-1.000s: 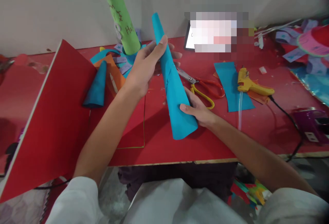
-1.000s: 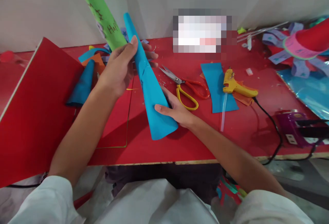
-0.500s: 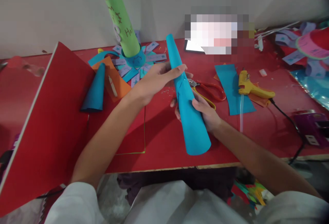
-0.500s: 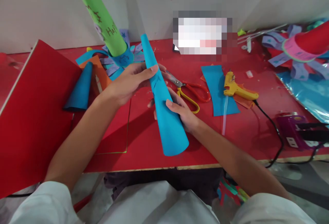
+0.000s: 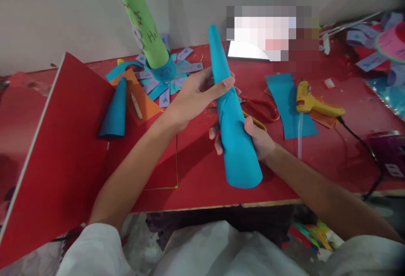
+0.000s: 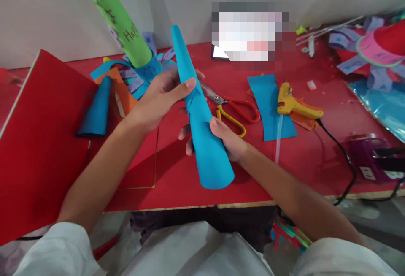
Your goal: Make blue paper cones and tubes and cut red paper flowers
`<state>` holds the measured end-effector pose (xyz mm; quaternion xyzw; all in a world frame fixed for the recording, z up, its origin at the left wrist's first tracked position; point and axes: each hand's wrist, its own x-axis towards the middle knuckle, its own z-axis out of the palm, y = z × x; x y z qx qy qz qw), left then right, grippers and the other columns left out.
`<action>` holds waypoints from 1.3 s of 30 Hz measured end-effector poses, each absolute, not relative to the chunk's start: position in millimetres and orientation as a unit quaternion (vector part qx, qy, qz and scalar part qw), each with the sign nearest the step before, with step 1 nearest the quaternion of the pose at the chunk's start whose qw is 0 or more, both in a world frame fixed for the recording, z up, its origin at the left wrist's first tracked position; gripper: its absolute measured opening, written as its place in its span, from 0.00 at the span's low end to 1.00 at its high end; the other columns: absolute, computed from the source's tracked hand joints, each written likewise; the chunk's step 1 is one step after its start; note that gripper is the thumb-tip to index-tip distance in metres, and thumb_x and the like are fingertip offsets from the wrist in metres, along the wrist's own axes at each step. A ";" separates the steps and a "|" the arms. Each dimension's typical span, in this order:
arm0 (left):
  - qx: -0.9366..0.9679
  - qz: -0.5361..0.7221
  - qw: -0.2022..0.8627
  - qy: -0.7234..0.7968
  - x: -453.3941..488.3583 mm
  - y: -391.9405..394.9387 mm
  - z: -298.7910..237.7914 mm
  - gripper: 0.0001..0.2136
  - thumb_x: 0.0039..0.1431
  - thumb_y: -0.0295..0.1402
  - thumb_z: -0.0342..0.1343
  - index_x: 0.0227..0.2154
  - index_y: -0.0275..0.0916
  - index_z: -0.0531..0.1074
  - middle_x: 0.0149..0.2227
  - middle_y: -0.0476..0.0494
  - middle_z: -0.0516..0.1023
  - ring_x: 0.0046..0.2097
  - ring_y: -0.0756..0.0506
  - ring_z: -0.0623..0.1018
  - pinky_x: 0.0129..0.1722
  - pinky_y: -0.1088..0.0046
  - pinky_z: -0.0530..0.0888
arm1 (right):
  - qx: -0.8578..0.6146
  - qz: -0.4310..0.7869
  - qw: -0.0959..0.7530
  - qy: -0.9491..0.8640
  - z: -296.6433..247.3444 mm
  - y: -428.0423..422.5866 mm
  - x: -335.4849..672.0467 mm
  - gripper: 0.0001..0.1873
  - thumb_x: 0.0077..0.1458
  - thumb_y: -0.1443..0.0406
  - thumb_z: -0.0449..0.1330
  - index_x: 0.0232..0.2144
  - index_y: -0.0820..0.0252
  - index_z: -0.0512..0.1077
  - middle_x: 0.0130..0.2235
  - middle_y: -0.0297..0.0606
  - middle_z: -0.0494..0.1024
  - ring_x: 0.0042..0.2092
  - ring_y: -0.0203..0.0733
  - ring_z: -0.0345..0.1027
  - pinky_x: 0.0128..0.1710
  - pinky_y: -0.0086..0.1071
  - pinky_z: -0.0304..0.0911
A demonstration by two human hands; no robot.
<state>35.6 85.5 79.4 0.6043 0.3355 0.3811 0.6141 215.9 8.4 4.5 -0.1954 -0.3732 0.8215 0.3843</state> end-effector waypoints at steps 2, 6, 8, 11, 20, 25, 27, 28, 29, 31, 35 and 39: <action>0.606 0.378 0.610 0.343 34.3 86.0 80.1 0.10 0.67 0.43 0.65 0.42 0.41 0.79 0.43 0.43 0.87 0.43 0.42 0.83 0.43 0.64 0.82 | -0.194 0.816 0.387 -0.382 3.1 8.4 215.3 0.39 0.57 0.34 0.66 0.54 0.56 0.73 0.48 0.46 0.84 0.38 0.44 0.81 0.37 0.36 0.79; 0.613 0.385 0.585 0.366 34.2 85.5 80.3 0.13 0.64 0.48 0.67 0.42 0.46 0.79 0.45 0.42 0.86 0.47 0.39 0.82 0.46 0.59 0.82 | -0.208 0.812 0.397 -0.375 1.7 8.3 213.2 0.31 0.59 0.39 0.69 0.50 0.56 0.74 0.45 0.43 0.84 0.38 0.42 0.81 0.38 0.34 0.79; 0.619 0.392 0.571 0.370 34.8 85.6 78.9 0.15 0.63 0.50 0.68 0.42 0.46 0.79 0.45 0.42 0.86 0.50 0.37 0.82 0.48 0.56 0.81 | -0.221 0.806 0.410 -0.365 2.2 8.7 213.0 0.31 0.59 0.40 0.69 0.51 0.55 0.74 0.45 0.42 0.85 0.37 0.42 0.81 0.38 0.35 0.79; 0.628 0.404 0.549 0.376 34.8 86.8 76.1 0.16 0.62 0.51 0.68 0.41 0.46 0.79 0.45 0.42 0.85 0.52 0.36 0.82 0.50 0.55 0.80 | -0.243 0.793 0.425 -0.362 2.7 9.3 214.5 0.34 0.57 0.39 0.70 0.54 0.55 0.74 0.48 0.44 0.85 0.40 0.45 0.82 0.42 0.39 0.80; 0.633 0.382 0.585 0.332 30.5 89.2 76.8 0.23 0.64 0.59 0.64 0.45 0.43 0.77 0.44 0.40 0.85 0.50 0.36 0.85 0.43 0.59 0.84 | -0.235 0.793 0.400 -0.394 4.5 9.9 215.7 0.34 0.62 0.36 0.63 0.53 0.55 0.75 0.43 0.42 0.86 0.39 0.44 0.83 0.41 0.38 0.81; 0.642 0.416 0.536 0.359 30.6 91.1 74.6 0.24 0.59 0.59 0.68 0.40 0.41 0.76 0.38 0.44 0.79 0.51 0.36 0.83 0.47 0.59 0.83 | -0.279 0.757 0.412 -0.423 0.6 12.2 220.4 0.39 0.57 0.34 0.66 0.58 0.52 0.73 0.53 0.45 0.85 0.48 0.49 0.83 0.49 0.44 0.81; 0.647 0.427 0.512 0.369 32.2 91.1 73.6 0.23 0.59 0.57 0.69 0.36 0.41 0.74 0.36 0.45 0.75 0.51 0.37 0.82 0.48 0.58 0.81 | -0.285 0.750 0.409 -0.435 -0.5 11.9 221.9 0.40 0.55 0.38 0.71 0.61 0.50 0.70 0.54 0.45 0.85 0.47 0.49 0.84 0.48 0.45 0.82; 0.652 0.431 0.501 0.372 33.0 90.7 73.6 0.24 0.58 0.57 0.70 0.35 0.41 0.73 0.35 0.45 0.73 0.49 0.37 0.81 0.47 0.58 0.81 | -0.285 0.752 0.403 -0.436 -0.5 11.3 222.1 0.40 0.55 0.41 0.73 0.61 0.51 0.70 0.53 0.45 0.85 0.46 0.49 0.84 0.47 0.44 0.82; 0.656 0.434 0.493 0.371 33.6 89.9 73.9 0.24 0.58 0.58 0.70 0.34 0.41 0.72 0.34 0.46 0.72 0.47 0.38 0.81 0.46 0.59 0.80 | -0.284 0.757 0.397 -0.434 -0.1 10.4 221.8 0.39 0.55 0.43 0.74 0.60 0.52 0.70 0.51 0.44 0.86 0.45 0.49 0.84 0.45 0.44 0.82; 0.655 0.430 0.505 0.362 33.7 88.1 75.4 0.24 0.59 0.59 0.68 0.35 0.41 0.72 0.35 0.45 0.72 0.43 0.40 0.80 0.44 0.60 0.79 | -0.279 0.769 0.392 -0.421 1.4 8.7 220.6 0.36 0.56 0.43 0.74 0.59 0.53 0.71 0.48 0.44 0.86 0.45 0.50 0.85 0.44 0.44 0.83; 0.650 0.356 0.585 0.330 30.0 86.1 78.1 0.23 0.59 0.54 0.71 0.44 0.41 0.76 0.41 0.43 0.81 0.47 0.38 0.83 0.47 0.57 0.81 | -0.295 0.758 0.418 -0.404 1.7 9.2 221.1 0.35 0.58 0.39 0.70 0.55 0.54 0.73 0.46 0.45 0.86 0.48 0.54 0.85 0.45 0.47 0.83; 0.675 0.356 0.547 0.343 27.8 86.7 76.2 0.22 0.57 0.48 0.74 0.45 0.40 0.77 0.43 0.41 0.84 0.53 0.35 0.84 0.56 0.52 0.81 | -0.341 0.719 0.437 -0.418 -4.4 14.7 225.5 0.40 0.52 0.37 0.72 0.57 0.52 0.73 0.50 0.46 0.85 0.50 0.55 0.84 0.45 0.48 0.84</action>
